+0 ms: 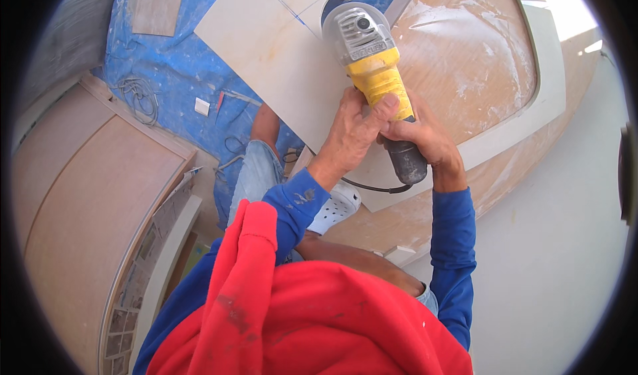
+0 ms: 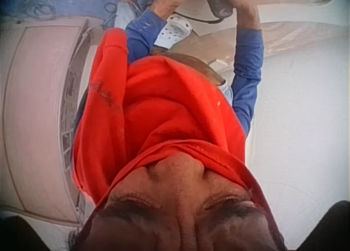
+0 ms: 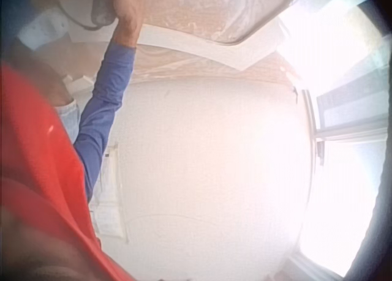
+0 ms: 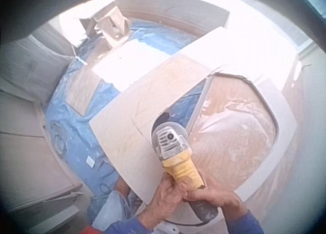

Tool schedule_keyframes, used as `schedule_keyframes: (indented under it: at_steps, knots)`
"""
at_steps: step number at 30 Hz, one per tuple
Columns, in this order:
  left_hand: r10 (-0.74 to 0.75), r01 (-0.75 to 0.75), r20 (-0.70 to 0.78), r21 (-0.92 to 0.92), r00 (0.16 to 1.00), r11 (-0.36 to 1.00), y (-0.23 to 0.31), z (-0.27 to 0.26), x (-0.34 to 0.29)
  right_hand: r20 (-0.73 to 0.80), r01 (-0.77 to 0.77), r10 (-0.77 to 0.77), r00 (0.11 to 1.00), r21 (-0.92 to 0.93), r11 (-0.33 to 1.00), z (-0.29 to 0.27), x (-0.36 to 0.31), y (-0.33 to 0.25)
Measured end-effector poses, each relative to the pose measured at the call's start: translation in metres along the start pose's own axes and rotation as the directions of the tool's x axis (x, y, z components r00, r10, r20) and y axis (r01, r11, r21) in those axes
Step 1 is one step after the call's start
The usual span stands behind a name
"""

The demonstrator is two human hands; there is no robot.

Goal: The person uses an angle grinder to cut a curved shape into a white tile. They hold the tile with one hand and guide the grinder with the other, then lift the tile to inspect the cut and continue grinding along the marked line.

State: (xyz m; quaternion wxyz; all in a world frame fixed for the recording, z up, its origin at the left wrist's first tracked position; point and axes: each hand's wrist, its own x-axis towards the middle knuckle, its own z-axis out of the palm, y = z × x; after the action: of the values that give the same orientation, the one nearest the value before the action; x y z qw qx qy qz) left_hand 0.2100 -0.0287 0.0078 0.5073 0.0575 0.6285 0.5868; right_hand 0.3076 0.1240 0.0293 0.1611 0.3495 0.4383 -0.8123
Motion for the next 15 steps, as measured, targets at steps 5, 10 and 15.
schedule_keyframes:
  at_steps: [5,10,15]
  knots:
    - [-0.026,0.026,-0.024,0.017,0.999,0.999,0.0019,0.0020,0.0004,-0.025,0.045,-0.044,0.999,0.017,0.999,0.0015,0.0004,0.0028]
    - [-0.042,0.043,0.016,-0.053,0.999,0.998,0.0081,0.0004,-0.0006,-0.020,0.043,-0.043,0.999,-0.009,0.999,0.0001,0.0039,0.0023]
    - [0.001,-0.001,0.001,-0.054,1.000,0.999,0.0050,0.0023,0.0018,-0.005,0.034,-0.034,0.999,-0.021,0.999,-0.0021,0.0042,0.0004]
